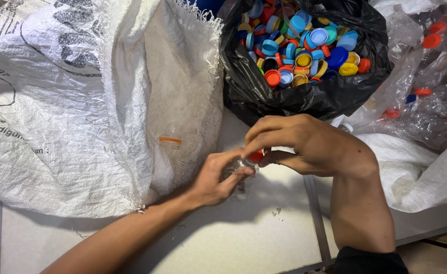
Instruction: The person repeatedly picks up clear plastic bottles from a white sack and screws on colorful plastic bottle caps taken from a black bag. The person secures the cap and places the capped bottle into a second white sack on the right side of the table.
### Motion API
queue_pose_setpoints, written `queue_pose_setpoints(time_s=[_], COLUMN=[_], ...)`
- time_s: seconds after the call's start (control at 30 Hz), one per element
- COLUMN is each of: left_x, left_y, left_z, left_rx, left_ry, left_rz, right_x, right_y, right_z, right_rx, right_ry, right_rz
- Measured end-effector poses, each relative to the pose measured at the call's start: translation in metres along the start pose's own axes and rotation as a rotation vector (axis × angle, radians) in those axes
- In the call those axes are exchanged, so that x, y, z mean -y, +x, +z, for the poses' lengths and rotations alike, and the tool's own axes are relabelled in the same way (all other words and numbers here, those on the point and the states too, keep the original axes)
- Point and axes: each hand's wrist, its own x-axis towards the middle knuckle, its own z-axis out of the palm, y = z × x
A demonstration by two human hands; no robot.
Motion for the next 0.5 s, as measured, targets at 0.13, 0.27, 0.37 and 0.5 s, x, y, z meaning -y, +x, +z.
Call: queue_pose_setpoints(time_s=[0.13, 0.27, 0.37, 0.5], left_x=[-0.018, -0.007, 0.000, 0.004], left_y=[0.002, 0.000, 0.000, -0.001], left_z=[-0.002, -0.002, -0.002, -0.004], left_rx=[0.033, -0.030, -0.059, -0.068], left_ry=[0.009, 0.045, -0.136, -0.292], left_rz=[0.066, 0.120, 0.108, 0.034], right_x=[-0.005, 0.000, -0.002, 0.000], right_y=[-0.003, 0.003, 0.005, 0.014], right_z=[-0.001, 0.008, 0.013, 0.017], right_rx=[0.048, 0.029, 0.030, -0.133], right_ry=[-0.013, -0.076, -0.183, -0.218], right_rz=[0.081, 0.260, 0.376, 0.138])
